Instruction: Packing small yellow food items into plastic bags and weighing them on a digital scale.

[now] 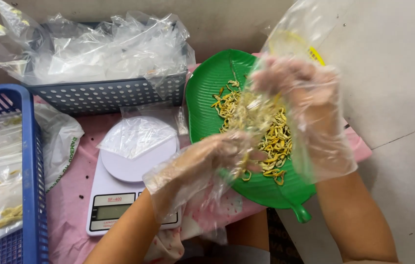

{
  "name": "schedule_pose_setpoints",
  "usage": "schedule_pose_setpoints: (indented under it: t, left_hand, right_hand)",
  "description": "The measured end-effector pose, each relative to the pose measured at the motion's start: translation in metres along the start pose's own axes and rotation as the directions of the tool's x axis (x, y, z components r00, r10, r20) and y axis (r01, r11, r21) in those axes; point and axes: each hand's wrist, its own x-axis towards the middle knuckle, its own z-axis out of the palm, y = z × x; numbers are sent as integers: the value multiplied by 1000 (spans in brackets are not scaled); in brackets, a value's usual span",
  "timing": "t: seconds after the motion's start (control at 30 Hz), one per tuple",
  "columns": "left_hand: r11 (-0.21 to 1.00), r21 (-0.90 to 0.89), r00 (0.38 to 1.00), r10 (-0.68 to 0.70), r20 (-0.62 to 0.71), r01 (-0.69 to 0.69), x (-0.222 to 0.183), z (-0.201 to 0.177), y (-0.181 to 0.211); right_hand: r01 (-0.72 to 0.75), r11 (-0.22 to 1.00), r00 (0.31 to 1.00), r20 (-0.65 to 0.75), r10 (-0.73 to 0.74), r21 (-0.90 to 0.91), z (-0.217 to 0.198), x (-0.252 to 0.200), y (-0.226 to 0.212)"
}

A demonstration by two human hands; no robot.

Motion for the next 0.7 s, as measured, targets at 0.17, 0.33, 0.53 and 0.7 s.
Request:
schedule_pose_setpoints:
  t: [0.17,0.33,0.53,0.7]
  left_hand:
    - [947,301,979,154,-130,-109,16,8,16]
    - [901,307,925,358,-130,-306,43,3,13]
    - [675,493,781,625,13,-549,50,8,31]
    - [436,606,670,707,227,-665,48,15,51]
  right_hand:
    - [31,922,991,135,23,-387,-1,-3,14]
    - [-281,909,957,-12,291,-307,-2,-1,19]
    - [-216,972,963,146,227,-89,-40,2,104]
    - [-251,961,942,200,271,-117,-16,-21,30]
